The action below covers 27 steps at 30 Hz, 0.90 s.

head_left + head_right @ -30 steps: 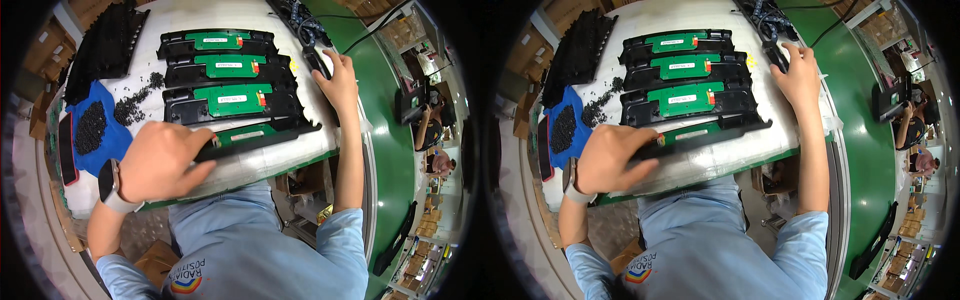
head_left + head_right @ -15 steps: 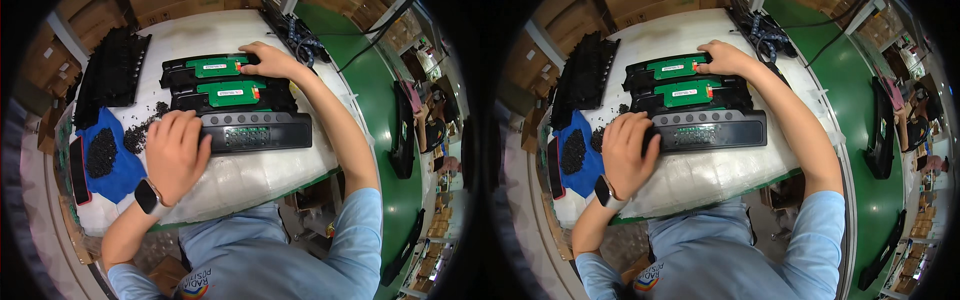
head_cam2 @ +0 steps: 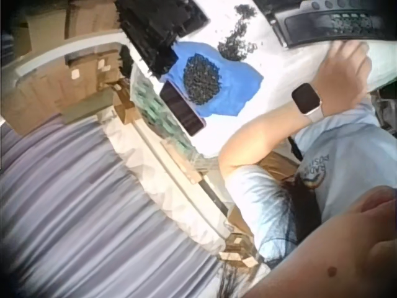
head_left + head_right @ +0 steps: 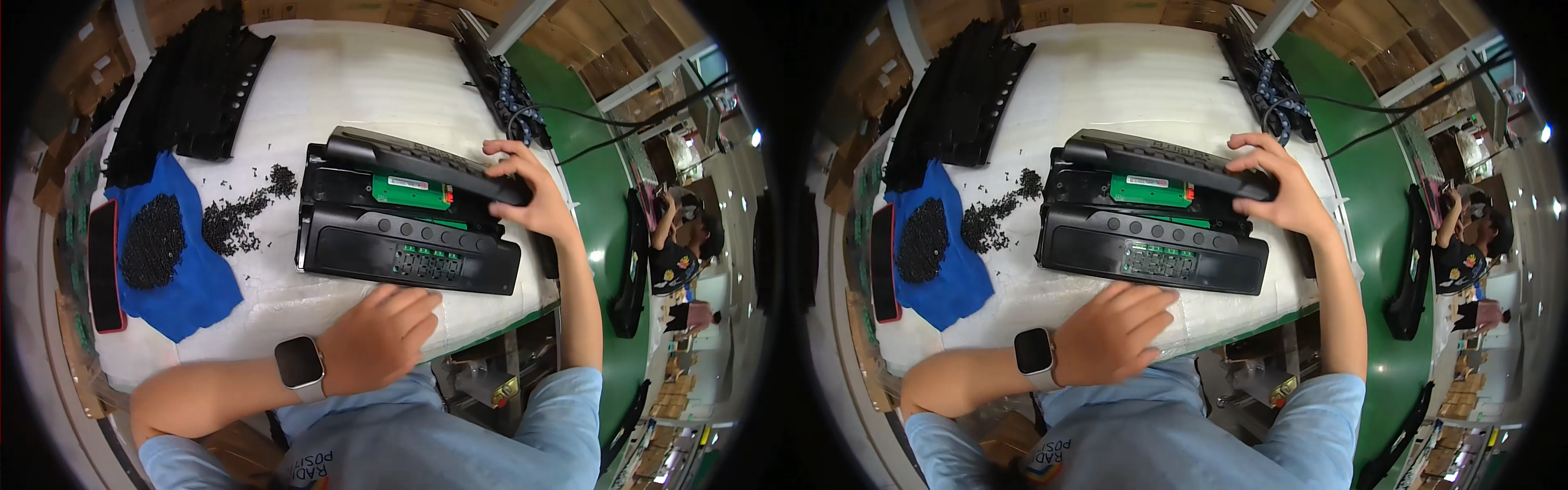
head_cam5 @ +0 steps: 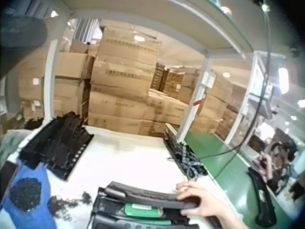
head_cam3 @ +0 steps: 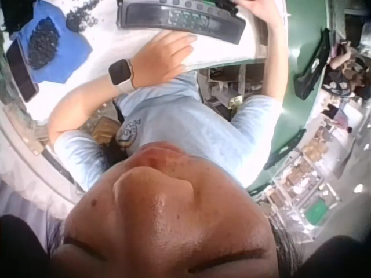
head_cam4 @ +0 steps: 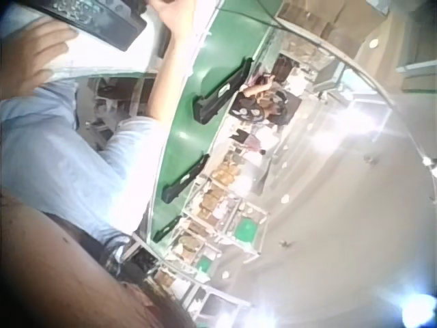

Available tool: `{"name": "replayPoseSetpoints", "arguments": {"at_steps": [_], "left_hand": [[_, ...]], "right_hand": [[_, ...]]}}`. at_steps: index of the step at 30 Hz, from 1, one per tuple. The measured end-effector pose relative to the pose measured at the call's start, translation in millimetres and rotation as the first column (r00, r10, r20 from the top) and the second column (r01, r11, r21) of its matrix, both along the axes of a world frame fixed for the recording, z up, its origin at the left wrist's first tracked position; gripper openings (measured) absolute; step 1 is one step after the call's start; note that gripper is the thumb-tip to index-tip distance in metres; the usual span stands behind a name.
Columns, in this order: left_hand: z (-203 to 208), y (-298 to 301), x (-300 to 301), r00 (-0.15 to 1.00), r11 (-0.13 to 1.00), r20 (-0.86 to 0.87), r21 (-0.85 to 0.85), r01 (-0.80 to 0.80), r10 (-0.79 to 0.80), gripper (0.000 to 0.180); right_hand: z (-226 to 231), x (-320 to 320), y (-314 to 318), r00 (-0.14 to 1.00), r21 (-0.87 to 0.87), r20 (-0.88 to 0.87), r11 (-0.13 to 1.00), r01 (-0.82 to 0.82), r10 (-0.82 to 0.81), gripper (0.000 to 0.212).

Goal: Assembling electronic components by attaching circuit boards to plastic housings using an electric screwdriver.

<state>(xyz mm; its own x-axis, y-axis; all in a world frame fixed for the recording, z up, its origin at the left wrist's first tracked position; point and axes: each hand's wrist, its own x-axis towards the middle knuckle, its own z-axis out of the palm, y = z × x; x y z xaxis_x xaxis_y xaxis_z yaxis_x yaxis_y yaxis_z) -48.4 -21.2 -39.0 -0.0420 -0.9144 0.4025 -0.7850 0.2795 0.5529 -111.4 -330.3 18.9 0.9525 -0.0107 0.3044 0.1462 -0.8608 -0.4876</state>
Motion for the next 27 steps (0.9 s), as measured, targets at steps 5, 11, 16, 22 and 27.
{"name": "replayPoseSetpoints", "arguments": {"at_steps": [5,11,16,22,27], "left_hand": [[-1,5,2,0.997,0.999,-0.061,0.004,-0.048,0.048,0.042],[-1,4,1,0.995,0.999,-0.090,-0.012,-0.047,0.045,0.041],[-6,5,0,0.991,0.993,-0.119,-0.093,-0.077,0.066,0.038],[-10,5,1,0.994,0.988,-0.104,-0.145,-0.057,0.042,0.033],[-10,5,-3,0.989,0.985,-0.087,-0.118,-0.125,0.115,0.028]], "right_hand": [[8,12,-11,0.950,0.308,-0.275,0.949,-0.060,0.149,0.045],[14,62,31,0.884,0.164,-0.463,0.986,0.013,0.065,0.053],[23,65,44,0.831,0.250,-0.535,0.968,-0.020,0.155,0.052],[26,64,34,0.679,0.166,-0.728,0.985,0.047,0.090,0.061],[40,49,53,0.704,0.093,-0.708,0.982,0.165,-0.052,0.049]]}}
